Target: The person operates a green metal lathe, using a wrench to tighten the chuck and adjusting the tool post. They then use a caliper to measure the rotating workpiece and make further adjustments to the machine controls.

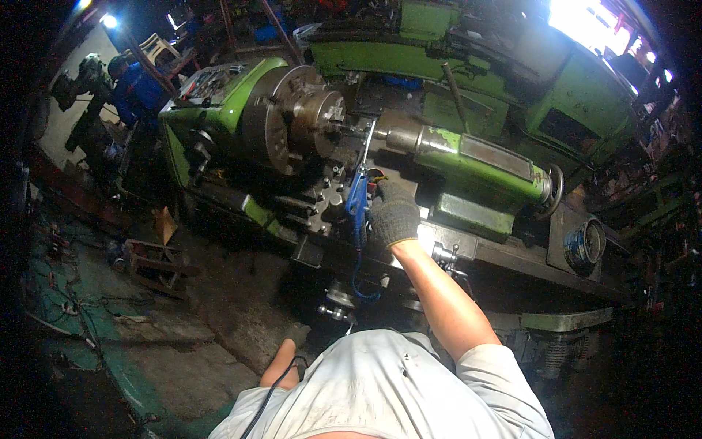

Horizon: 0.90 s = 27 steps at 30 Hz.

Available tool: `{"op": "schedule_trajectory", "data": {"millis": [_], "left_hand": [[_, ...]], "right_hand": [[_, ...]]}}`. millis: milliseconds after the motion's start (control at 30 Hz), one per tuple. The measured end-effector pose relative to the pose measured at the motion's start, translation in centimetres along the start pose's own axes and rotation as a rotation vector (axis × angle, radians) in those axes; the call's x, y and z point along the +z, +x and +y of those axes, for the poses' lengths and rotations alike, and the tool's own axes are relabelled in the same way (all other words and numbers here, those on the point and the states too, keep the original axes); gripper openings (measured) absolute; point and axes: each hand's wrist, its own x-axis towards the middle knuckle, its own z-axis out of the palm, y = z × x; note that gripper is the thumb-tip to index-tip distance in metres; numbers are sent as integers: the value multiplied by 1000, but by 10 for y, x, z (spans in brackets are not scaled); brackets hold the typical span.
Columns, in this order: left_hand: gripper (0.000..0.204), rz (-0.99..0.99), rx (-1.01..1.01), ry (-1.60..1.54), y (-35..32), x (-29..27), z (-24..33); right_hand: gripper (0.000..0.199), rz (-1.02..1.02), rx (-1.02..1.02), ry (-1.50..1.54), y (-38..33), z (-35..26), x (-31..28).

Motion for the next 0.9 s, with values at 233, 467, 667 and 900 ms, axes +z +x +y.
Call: {"op": "schedule_trajectory", "data": {"millis": [233, 467, 667, 900], "left_hand": [[47, -13, -36, -4, 11, 7, -16], [55, 9, 18, 12, 20, 8, -18], [55, 11, 21, 9, 30, 18, -29], [37, -80, 34, 52, 26, 17, -25]], "right_hand": [[18, -55, 34, 39, 2, -11, -4], [28, -105, 21, -28, 3, -7, -3], [15, -21, 0, 25, 1, -4, 3], [24, -90, 23, 14, 2, -4, 0]]}}
